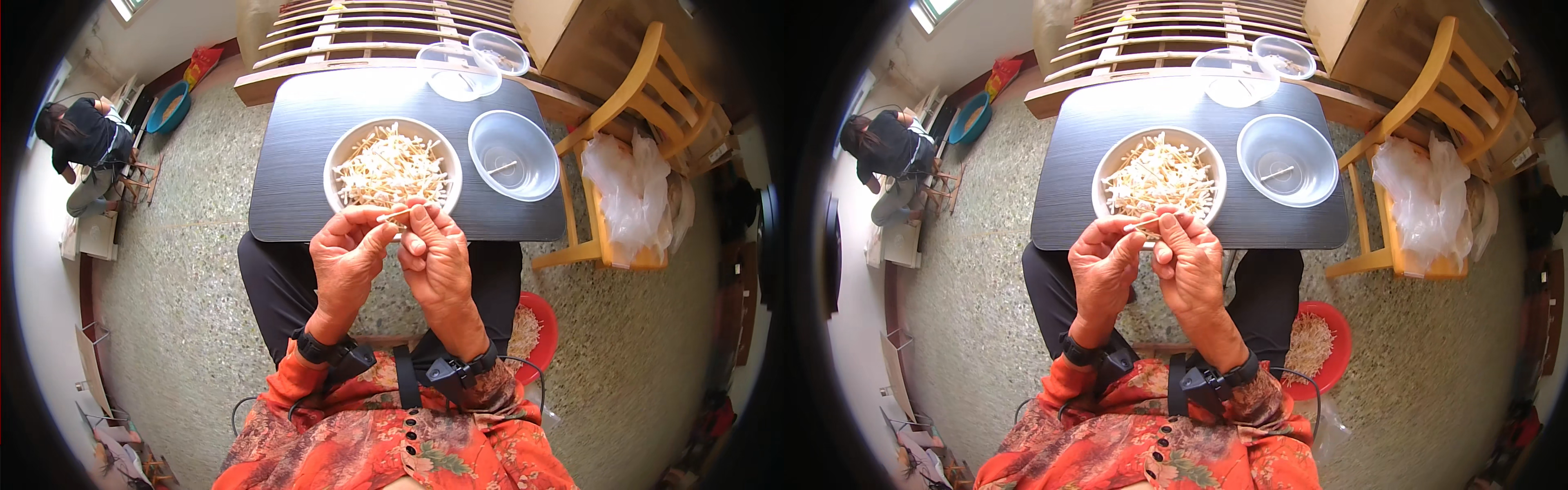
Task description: Cleaning and sorting bean sprouts by removing the ends and placing them into a container.
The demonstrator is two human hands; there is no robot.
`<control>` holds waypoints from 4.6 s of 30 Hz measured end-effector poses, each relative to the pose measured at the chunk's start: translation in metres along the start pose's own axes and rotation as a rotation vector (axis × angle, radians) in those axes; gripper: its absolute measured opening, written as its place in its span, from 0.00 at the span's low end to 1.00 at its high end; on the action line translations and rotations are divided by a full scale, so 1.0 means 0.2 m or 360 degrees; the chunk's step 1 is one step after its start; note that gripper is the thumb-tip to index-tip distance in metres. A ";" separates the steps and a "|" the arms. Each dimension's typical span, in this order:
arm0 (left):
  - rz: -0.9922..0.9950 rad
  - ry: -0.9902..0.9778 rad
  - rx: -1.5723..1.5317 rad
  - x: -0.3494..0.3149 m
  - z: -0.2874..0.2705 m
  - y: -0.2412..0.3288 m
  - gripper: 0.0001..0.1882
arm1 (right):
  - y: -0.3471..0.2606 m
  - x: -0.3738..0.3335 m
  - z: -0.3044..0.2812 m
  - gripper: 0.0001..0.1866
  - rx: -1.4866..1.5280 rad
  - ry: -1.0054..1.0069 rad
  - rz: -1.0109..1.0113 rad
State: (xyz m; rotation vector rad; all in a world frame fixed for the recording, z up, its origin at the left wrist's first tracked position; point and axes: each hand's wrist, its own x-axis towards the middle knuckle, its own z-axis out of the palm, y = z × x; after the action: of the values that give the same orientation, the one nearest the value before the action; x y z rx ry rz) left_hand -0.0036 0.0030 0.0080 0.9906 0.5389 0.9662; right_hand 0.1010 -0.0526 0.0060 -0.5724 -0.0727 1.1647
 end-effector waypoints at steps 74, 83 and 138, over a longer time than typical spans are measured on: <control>0.0679 0.0173 0.0934 -0.16 0.01 -0.11 0.15 | 0.04 -0.14 -0.12 0.09 -0.1552 -0.0202 -0.1126; -0.0138 0.0132 -0.0059 -0.17 0.00 -0.07 0.06 | 0.07 -0.13 -0.10 0.06 -0.1083 -0.0202 -0.1025; -0.0291 -0.0368 0.0040 0.07 -0.10 0.03 0.10 | 0.07 -0.05 -0.01 0.04 -0.0605 0.0138 -0.0484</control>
State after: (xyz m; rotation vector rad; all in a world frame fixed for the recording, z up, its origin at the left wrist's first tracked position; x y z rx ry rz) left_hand -0.0145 0.0245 0.0044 1.0406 0.4397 0.6736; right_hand 0.0862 -0.0597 0.0003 -0.9132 -0.3015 0.8311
